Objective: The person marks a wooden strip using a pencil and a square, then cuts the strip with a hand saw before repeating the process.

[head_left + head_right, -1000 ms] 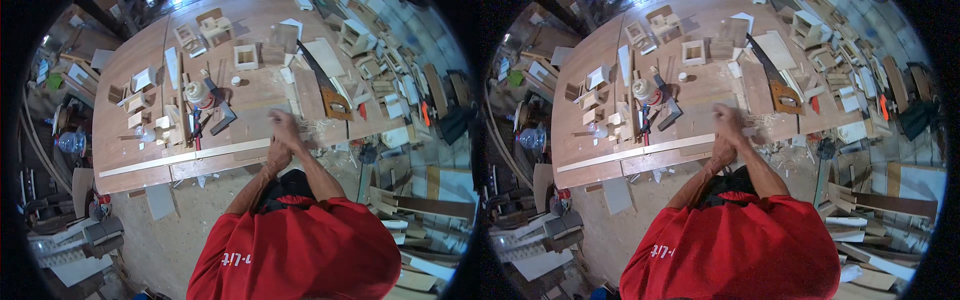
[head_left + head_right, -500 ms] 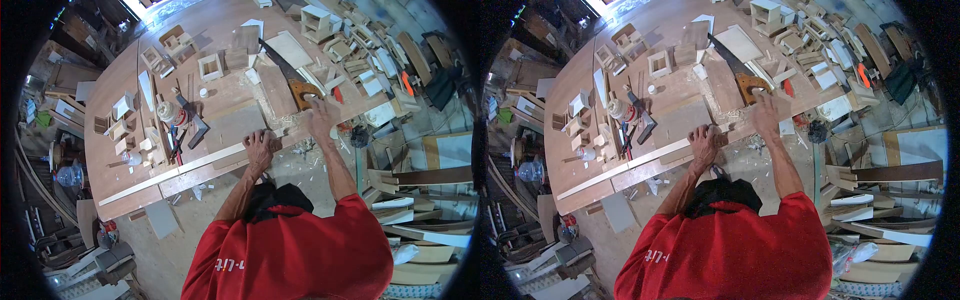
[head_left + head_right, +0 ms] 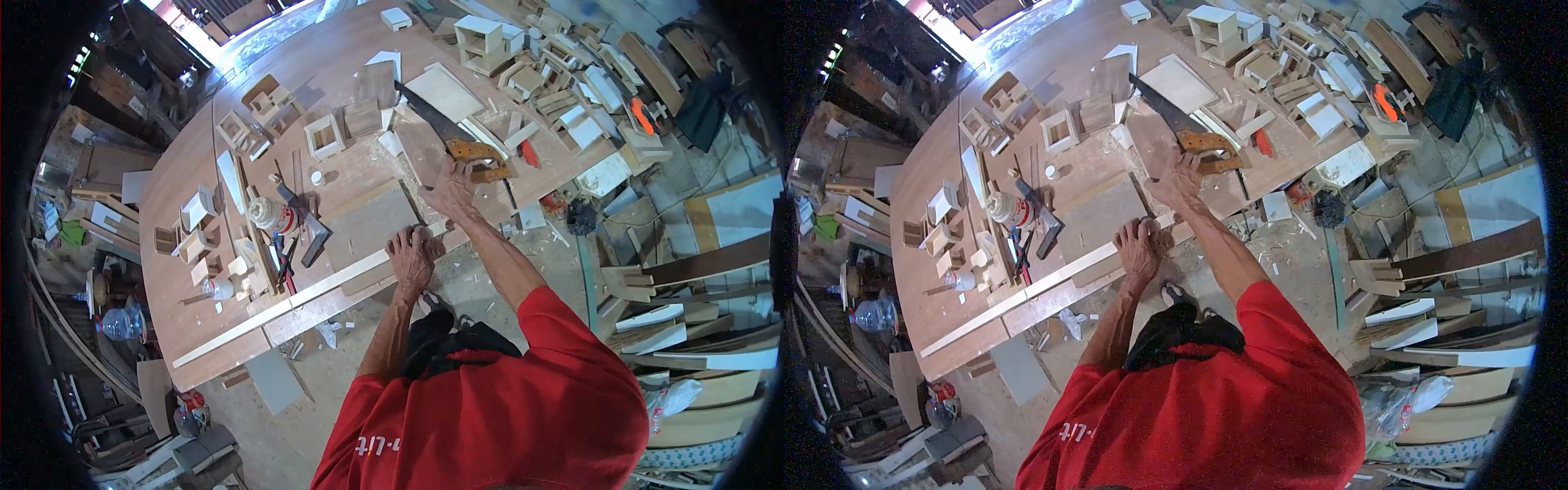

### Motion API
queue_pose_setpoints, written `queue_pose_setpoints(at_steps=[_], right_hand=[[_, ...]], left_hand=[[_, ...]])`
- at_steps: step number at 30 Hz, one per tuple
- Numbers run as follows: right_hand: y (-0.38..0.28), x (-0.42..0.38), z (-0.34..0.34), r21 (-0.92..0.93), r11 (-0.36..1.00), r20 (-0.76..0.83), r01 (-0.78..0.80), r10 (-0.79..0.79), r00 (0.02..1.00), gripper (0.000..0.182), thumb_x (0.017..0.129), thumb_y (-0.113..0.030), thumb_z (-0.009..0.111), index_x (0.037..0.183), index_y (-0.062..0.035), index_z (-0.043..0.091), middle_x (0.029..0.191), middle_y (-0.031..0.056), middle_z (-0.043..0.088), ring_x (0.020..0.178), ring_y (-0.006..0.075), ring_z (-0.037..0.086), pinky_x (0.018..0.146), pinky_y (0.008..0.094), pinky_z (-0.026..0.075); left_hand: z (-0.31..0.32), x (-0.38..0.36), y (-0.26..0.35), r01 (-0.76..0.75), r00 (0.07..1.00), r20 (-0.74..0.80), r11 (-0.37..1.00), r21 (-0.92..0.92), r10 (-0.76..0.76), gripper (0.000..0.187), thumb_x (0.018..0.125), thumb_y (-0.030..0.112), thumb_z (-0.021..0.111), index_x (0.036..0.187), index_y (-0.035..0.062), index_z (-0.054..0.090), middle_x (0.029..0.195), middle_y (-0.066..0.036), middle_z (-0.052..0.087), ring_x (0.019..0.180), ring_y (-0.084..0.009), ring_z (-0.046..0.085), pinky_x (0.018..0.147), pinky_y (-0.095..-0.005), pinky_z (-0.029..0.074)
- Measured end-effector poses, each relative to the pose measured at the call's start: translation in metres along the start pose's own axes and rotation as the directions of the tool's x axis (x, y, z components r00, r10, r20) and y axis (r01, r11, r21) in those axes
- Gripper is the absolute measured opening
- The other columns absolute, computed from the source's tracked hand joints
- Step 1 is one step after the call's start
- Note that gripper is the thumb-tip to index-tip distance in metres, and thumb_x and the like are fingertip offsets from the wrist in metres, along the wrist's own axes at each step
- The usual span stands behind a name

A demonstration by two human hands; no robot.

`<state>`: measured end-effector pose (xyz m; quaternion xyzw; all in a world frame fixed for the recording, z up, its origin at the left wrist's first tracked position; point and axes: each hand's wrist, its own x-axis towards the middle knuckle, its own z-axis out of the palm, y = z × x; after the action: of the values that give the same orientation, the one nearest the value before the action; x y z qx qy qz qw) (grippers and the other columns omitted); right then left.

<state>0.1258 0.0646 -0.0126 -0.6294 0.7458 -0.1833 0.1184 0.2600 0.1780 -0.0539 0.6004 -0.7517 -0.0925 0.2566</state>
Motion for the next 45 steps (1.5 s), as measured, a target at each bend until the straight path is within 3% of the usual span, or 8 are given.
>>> queue_pose_setpoints(at_steps=[3, 9, 26, 32, 35, 37, 41, 45], right_hand=[[0.015, -0.001, -0.028, 0.363, 0.928, 0.006, -0.091, 0.095, 0.995, 0.097, 0.064, -0.049, 0.073, 0.133, 0.0034, 0.031, 0.117, 0.0252, 0.049, 0.101, 0.0334, 0.052, 0.083, 0.0457, 0.046], [0.110, -0.009, -0.063, 0.979, -0.103, 0.189, -0.177, 0.118, 0.975, 0.050, 0.091, -0.046, 0.042, 0.113, -0.0042, 0.058, 0.095, 0.0074, 0.066, 0.081, 0.0170, 0.063, 0.068, 0.0332, 0.050], [0.252, -0.046, -0.096, 0.913, -0.340, 0.352, -0.225, 0.378, 0.856, 0.063, 0.089, -0.055, 0.032, 0.126, -0.0078, 0.051, 0.110, 0.0144, 0.062, 0.090, 0.0314, 0.063, 0.065, 0.0479, 0.052], [0.275, 0.004, -0.067, 0.909, -0.290, 0.416, -0.299, 0.607, 0.677, 0.065, 0.092, -0.055, 0.026, 0.131, -0.0061, 0.046, 0.118, 0.0182, 0.059, 0.096, 0.0338, 0.061, 0.070, 0.0523, 0.051], [0.301, 0.010, -0.047, 0.818, 0.170, 0.229, -0.550, 0.781, 0.581, 0.062, 0.095, -0.052, 0.026, 0.126, -0.0040, 0.048, 0.124, 0.0213, 0.054, 0.102, 0.0346, 0.059, 0.075, 0.0532, 0.050], [0.310, 0.006, -0.049, 0.032, 0.900, -0.081, -0.435, 0.436, 0.896, 0.056, 0.095, -0.048, 0.031, 0.121, -0.0034, 0.051, 0.127, 0.0260, 0.050, 0.107, 0.0384, 0.056, 0.080, 0.0526, 0.049], [0.214, 0.002, -0.092, -0.339, 0.766, -0.292, -0.546, 0.466, 0.835, 0.050, 0.092, -0.045, 0.036, 0.118, -0.0050, 0.053, 0.123, 0.0265, 0.053, 0.107, 0.0421, 0.056, 0.086, 0.0516, 0.047], [0.164, 0.060, -0.100, 0.017, 0.898, -0.207, -0.439, 0.433, 0.877, 0.056, 0.088, -0.047, 0.045, 0.119, -0.0008, 0.053, 0.115, 0.0244, 0.061, 0.104, 0.0414, 0.059, 0.090, 0.0494, 0.045]], left_hand=[[-0.003, -0.002, 0.001, 0.005, 0.999, 0.033, 0.999, 0.042, -0.006, 0.033, 0.086, 0.025, 0.056, 0.117, 0.0116, 0.053, 0.115, -0.011, 0.050, 0.111, -0.0308, 0.044, 0.096, -0.0452, 0.029], [0.000, -0.002, -0.002, -0.007, 1.000, 0.019, 1.000, 0.026, 0.007, 0.032, 0.088, 0.026, 0.055, 0.117, 0.0115, 0.054, 0.116, -0.011, 0.050, 0.110, -0.0309, 0.044, 0.096, -0.0454, 0.028], [0.001, -0.003, -0.001, -0.015, 1.000, 0.020, 0.997, 0.070, 0.014, 0.035, 0.087, 0.024, 0.054, 0.119, 0.0101, 0.053, 0.115, -0.012, 0.049, 0.110, -0.0308, 0.043, 0.095, -0.0450, 0.028], [0.002, -0.003, -0.002, -0.009, 0.999, 0.046, 0.996, 0.094, 0.005, 0.036, 0.087, 0.026, 0.057, 0.119, 0.0098, 0.053, 0.119, -0.012, 0.048, 0.111, -0.0314, 0.042, 0.096, -0.0462, 0.028], [0.000, -0.003, -0.001, -0.011, 0.999, 0.037, 0.997, 0.077, 0.009, 0.037, 0.086, 0.025, 0.057, 0.120, 0.0096, 0.052, 0.118, -0.012, 0.048, 0.111, -0.0317, 0.042, 0.096, -0.0463, 0.028], [-0.001, -0.003, 0.001, -0.005, 0.999, 0.036, 0.997, 0.073, 0.003, 0.036, 0.086, 0.025, 0.056, 0.119, 0.0096, 0.053, 0.117, -0.012, 0.048, 0.110, -0.0318, 0.043, 0.096, -0.0463, 0.028], [0.002, -0.003, -0.001, -0.008, 1.000, 0.021, 0.998, 0.065, 0.007, 0.034, 0.086, 0.024, 0.056, 0.117, 0.0096, 0.055, 0.116, -0.012, 0.049, 0.110, -0.0316, 0.043, 0.095, -0.0460, 0.028], [0.002, -0.002, -0.002, -0.020, 1.000, 0.009, 0.997, 0.069, 0.020, 0.032, 0.086, 0.024, 0.056, 0.115, 0.0092, 0.056, 0.115, -0.012, 0.049, 0.109, -0.0312, 0.044, 0.095, -0.0456, 0.028]])
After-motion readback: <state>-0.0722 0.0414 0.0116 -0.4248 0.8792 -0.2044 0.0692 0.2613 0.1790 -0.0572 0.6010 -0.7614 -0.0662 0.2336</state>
